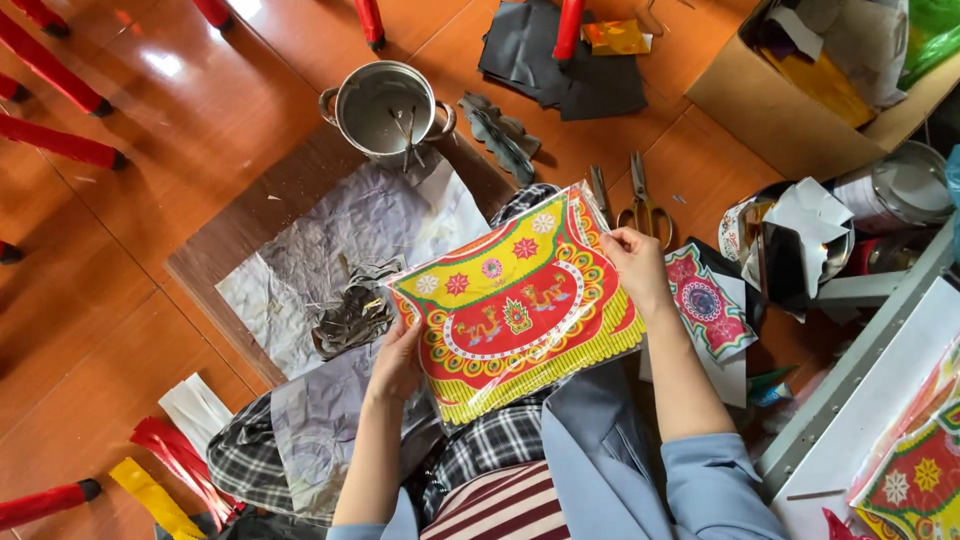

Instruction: Assembling a decorative paper-mache horse by cutting paper strips and attaching ornamental paper pieces.

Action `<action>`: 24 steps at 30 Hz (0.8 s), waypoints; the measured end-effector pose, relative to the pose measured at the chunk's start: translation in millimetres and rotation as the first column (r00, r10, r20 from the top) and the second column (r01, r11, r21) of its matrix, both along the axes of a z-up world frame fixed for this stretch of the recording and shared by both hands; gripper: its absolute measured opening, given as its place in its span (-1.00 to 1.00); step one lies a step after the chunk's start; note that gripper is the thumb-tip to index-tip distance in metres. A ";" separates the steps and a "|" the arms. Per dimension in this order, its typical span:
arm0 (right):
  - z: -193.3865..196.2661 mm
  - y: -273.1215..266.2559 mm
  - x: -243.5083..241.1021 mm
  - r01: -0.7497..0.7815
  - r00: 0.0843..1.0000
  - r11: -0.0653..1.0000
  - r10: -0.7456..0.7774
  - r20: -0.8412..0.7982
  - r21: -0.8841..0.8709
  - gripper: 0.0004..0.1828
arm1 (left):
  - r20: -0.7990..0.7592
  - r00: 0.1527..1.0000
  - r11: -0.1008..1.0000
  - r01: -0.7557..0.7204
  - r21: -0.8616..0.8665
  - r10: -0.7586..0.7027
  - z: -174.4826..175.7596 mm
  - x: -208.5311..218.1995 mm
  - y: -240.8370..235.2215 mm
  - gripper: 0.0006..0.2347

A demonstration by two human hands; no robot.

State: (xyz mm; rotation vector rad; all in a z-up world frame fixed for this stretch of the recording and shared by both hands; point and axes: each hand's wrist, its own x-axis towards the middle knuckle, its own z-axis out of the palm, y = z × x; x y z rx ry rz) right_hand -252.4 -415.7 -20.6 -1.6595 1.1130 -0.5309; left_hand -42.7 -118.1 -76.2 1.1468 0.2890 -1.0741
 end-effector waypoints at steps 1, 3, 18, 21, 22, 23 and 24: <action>10.5 6.5 1.6 -0.001 1.000 1.000 0.001 -0.001 0.000 -0.97 | -0.001 1.000 1.000 -0.001 0.000 0.001 -15.1 -2.7 3.1 -0.65; 32.6 17.5 7.5 -0.065 0.996 0.985 0.055 -0.064 -0.160 -0.92 | -0.031 0.998 0.998 -0.046 -0.033 0.045 -44.4 -5.3 7.2 -0.67; 239.2 74.0 48.3 -0.222 0.850 0.708 0.477 0.223 -0.670 -0.91 | -0.069 0.992 0.912 -0.127 -0.390 0.109 -13.1 0.2 -1.3 -0.53; 230.2 68.3 55.4 -0.251 0.837 0.810 0.457 0.302 -0.530 -0.92 | -0.076 0.993 0.936 -0.108 -0.334 0.087 -5.9 -7.8 -3.9 -0.54; 231.5 69.7 52.9 -0.264 0.833 0.807 0.467 0.296 -0.529 -0.92 | -0.083 0.992 0.935 -0.122 -0.334 0.099 -14.9 -7.0 -2.3 -0.54; 232.5 71.0 50.7 -0.183 0.895 0.809 0.372 0.245 -0.559 -0.90 | -0.102 0.993 0.922 -0.092 -0.376 0.057 -24.4 -6.0 -0.8 -0.56; 233.0 72.7 47.8 -0.110 0.943 0.800 0.271 0.193 -0.589 -0.83 | -0.125 0.992 0.907 -0.068 -0.415 0.017 -34.4 -8.1 2.9 -0.58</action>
